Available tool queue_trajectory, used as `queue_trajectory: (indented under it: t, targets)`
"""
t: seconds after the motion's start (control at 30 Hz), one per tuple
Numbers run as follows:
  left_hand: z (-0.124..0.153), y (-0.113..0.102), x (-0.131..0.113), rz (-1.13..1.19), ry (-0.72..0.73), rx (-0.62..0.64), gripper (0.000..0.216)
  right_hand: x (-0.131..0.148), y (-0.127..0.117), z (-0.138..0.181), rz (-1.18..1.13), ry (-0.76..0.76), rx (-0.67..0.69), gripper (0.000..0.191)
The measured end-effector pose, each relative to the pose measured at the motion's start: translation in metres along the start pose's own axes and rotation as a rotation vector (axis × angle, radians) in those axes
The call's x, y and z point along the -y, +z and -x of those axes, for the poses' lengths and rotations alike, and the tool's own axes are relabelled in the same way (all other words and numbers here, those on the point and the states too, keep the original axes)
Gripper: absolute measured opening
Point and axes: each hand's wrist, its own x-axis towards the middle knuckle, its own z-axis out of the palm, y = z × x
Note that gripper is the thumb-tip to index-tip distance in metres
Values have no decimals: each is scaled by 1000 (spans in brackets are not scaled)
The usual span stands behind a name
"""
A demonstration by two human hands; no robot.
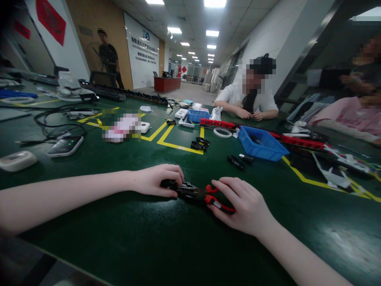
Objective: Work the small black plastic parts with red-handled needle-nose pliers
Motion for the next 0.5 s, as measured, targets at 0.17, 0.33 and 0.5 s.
queue_trajectory:
  t: [0.17,0.33,0.5]
  targets:
    - [-1,0,1,-2,3,0,18,1,1,0,-23,-16,-1,41]
    - [0,2,3,1,19,-9,16,0,1,0,-23,-35,13,39]
    - [0,2,5,10,18,-15,15,1,1,0,-63,4,26,37]
